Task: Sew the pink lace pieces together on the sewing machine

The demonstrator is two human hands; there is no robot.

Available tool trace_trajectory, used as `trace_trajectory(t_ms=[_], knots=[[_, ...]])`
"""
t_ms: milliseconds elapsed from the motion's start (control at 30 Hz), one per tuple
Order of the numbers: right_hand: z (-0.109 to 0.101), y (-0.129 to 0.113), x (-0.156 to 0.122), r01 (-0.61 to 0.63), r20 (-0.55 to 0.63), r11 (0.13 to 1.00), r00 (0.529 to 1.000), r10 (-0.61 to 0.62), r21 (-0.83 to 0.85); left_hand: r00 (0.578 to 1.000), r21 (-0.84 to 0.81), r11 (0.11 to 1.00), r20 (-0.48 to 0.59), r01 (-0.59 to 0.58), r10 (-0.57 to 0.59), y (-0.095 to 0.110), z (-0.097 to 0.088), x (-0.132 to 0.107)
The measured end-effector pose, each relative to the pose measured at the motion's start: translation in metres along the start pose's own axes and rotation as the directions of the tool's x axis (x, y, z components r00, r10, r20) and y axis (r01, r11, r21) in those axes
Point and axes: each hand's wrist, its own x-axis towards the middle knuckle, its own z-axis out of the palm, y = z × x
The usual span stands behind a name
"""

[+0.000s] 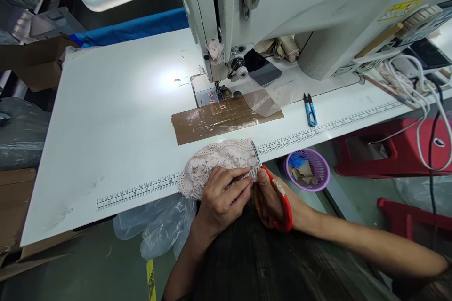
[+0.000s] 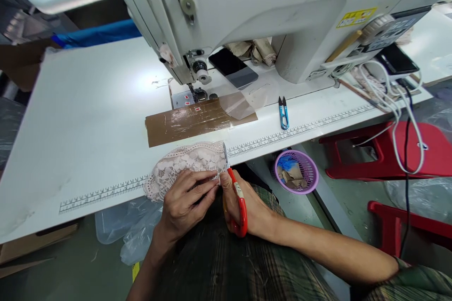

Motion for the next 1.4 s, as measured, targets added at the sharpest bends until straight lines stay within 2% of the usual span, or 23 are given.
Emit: trace_trajectory(t_ms=[333, 433, 633, 800, 933, 1067, 1233, 1400], knots=[[-0.006, -0.018, 0.000, 0.078, 0.044, 0.997, 0.996, -0.077, -0.017, 1.000, -0.033, 0.999, 0.014, -0.012, 0.012, -0.002, -0.001, 0.000], [-0.004, -0.014, 0.002, 0.065, 0.064, 0.998, 0.996, -0.065, -0.001, 1.000, -0.046, 0.999, 0.017, -0.009, 0.010, -0.002, -0.002, 0.000], [0.002, -0.001, 0.006, 0.087, 0.007, 0.995, 0.996, -0.087, 0.048, 1.000, -0.051, 0.999, 0.012, -0.006, 0.007, -0.002, -0.002, 0.001], [0.010, 0.005, 0.010, 0.020, -0.024, 0.996, 1.000, -0.018, 0.091, 1.000, -0.047, 0.999, 0.008, 0.007, -0.006, -0.003, -0.001, 0.000], [0.015, 0.004, 0.011, 0.043, -0.080, 0.990, 0.996, -0.033, 0.136, 1.000, -0.034, 0.999, 0.015, 0.010, -0.010, -0.002, -0.002, 0.000], [0.016, 0.002, 0.010, -0.001, -0.073, 0.987, 0.997, 0.013, 0.163, 0.999, -0.025, 1.000, 0.035, 0.017, -0.016, -0.001, -0.003, 0.000], [0.009, -0.003, 0.011, -0.055, -0.042, 0.980, 0.997, 0.064, 0.193, 0.998, -0.045, 0.999, 0.055, 0.021, -0.019, -0.003, -0.005, 0.002], [-0.007, -0.010, 0.006, -0.156, -0.009, 0.954, 0.986, 0.164, 0.255, 0.995, -0.127, 0.991, 0.096, 0.039, -0.027, -0.004, -0.011, 0.010]])
